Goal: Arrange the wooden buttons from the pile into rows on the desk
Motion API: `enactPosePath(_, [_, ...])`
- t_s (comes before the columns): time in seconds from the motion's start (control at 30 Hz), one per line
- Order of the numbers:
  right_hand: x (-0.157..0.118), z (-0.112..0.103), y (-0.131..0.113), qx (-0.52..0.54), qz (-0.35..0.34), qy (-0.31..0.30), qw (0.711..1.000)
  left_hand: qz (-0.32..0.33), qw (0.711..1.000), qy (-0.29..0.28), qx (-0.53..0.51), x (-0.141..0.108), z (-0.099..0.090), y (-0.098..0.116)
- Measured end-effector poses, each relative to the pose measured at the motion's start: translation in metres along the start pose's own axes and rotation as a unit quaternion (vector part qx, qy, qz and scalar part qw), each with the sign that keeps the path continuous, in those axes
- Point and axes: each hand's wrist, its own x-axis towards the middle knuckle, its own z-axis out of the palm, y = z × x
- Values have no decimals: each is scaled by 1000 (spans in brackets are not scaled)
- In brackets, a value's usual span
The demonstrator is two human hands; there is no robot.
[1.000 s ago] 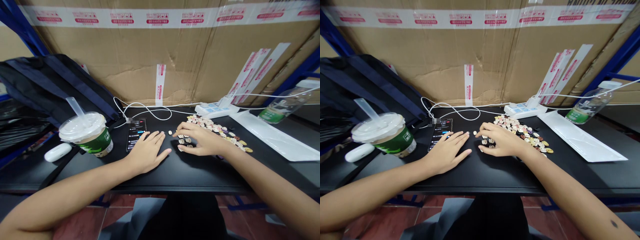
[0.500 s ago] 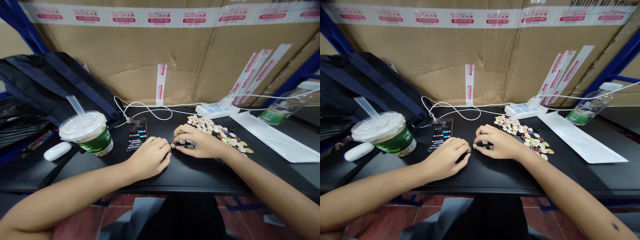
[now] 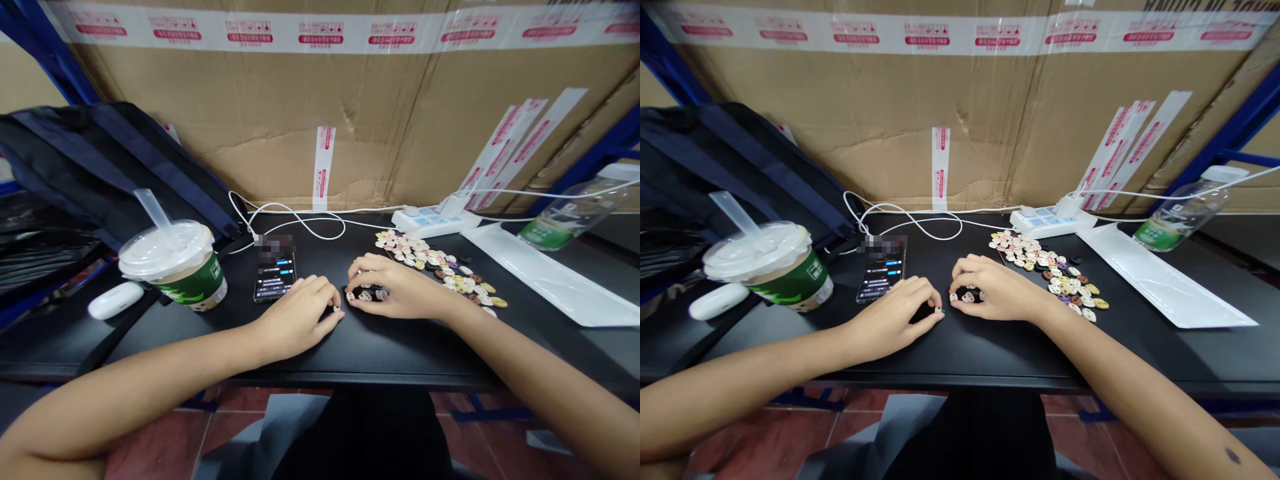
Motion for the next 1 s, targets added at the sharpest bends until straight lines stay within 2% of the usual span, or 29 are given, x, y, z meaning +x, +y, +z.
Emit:
enactPosePath(0.2, [-1, 0, -2, 13, -9, 3, 1000, -12, 991, -3, -136, 0, 1, 1])
enactPosePath(0.33, [-1, -1, -3, 18, -12, 3, 1000, -51, 973, 13, -226, 3, 5, -1])
enactPosePath(0.57, [-2, 1, -8, 110, 2, 20, 994, -137, 884, 25, -446, 9, 11, -6])
enactPosePath(0.73, [-2, 2, -8, 122, 8, 18, 992, -166, 848, 21, -504, 13, 13, -8])
enactPosePath(1.0, [-1, 4, -9, 146, 3, 31, 989, -167, 836, 28, -522, 12, 11, -7])
